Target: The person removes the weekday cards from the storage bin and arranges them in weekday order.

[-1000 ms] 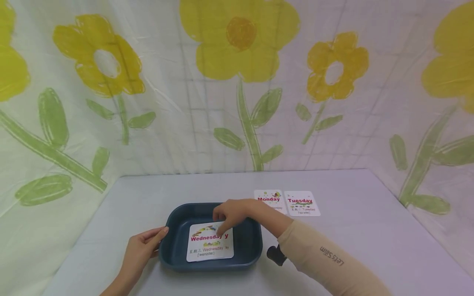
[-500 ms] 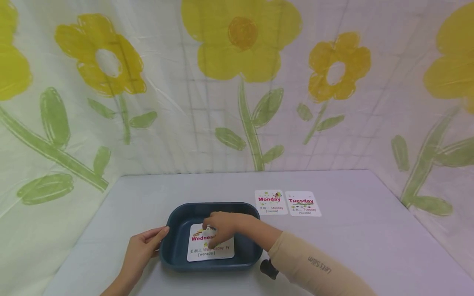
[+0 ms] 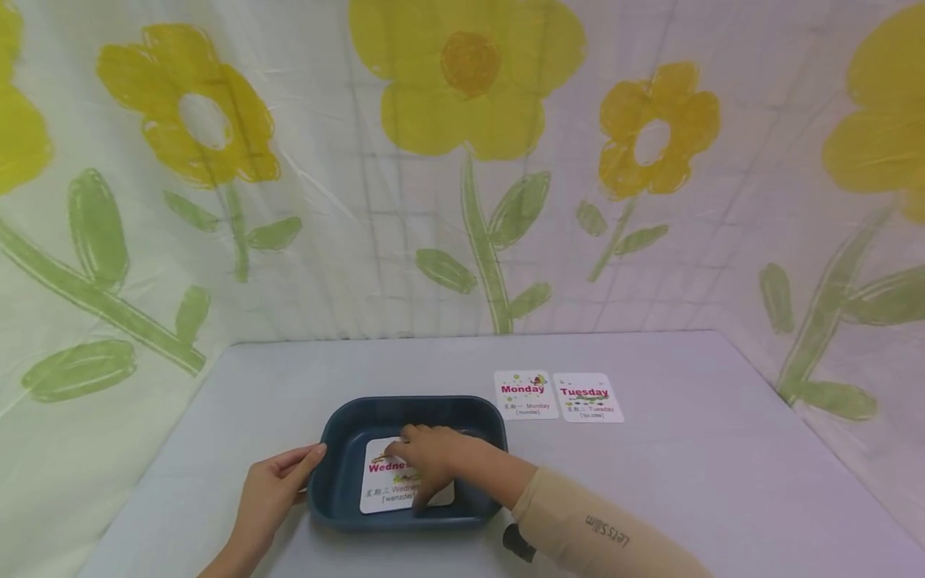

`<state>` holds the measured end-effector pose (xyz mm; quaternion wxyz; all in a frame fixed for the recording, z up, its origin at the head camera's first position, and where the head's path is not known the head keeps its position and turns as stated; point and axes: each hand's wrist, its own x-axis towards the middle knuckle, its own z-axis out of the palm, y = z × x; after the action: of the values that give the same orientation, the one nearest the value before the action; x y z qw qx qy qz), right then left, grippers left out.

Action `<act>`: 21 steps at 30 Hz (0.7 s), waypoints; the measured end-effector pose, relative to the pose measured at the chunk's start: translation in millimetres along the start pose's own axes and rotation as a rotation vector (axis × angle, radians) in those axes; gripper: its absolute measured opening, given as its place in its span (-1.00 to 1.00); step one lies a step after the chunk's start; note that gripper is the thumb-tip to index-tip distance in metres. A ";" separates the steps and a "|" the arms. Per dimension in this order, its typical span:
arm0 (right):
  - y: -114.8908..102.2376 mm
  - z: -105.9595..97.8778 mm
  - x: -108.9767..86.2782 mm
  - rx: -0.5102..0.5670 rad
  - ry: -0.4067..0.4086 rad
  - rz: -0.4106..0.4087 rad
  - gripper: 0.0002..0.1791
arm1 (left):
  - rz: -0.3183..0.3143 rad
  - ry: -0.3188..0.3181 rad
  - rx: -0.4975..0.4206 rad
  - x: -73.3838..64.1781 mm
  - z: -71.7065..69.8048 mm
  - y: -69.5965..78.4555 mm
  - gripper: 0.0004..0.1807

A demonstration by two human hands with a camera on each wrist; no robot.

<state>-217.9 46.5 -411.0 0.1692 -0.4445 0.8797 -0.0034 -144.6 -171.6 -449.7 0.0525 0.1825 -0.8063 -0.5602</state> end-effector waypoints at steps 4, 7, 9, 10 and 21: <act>0.5 0.3 2.2 -0.010 0.008 -0.010 -0.09 | 0.006 -0.002 -0.005 -0.2 -0.1 -0.1 -0.49; 2.1 -0.7 3.7 0.006 0.004 -0.026 -0.09 | 0.006 -0.002 -0.005 -0.3 0.0 -0.6 -0.49; 3.5 -2.3 4.2 0.027 -0.001 -0.037 -0.10 | 0.006 -0.003 -0.004 -0.4 0.2 -0.6 -0.49; 4.2 -3.5 4.2 0.035 -0.002 -0.044 -0.11 | 0.006 -0.002 -0.005 -0.4 0.1 -0.6 -0.49; 8.0 -11.8 -1.0 0.076 0.009 -0.058 -0.16 | 0.020 0.008 0.002 -1.0 0.1 -1.4 -0.50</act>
<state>-227.1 50.4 -400.8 0.1816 -0.4630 0.8664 -0.0436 -143.4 -171.5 -450.9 0.0611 0.1766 -0.8084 -0.5582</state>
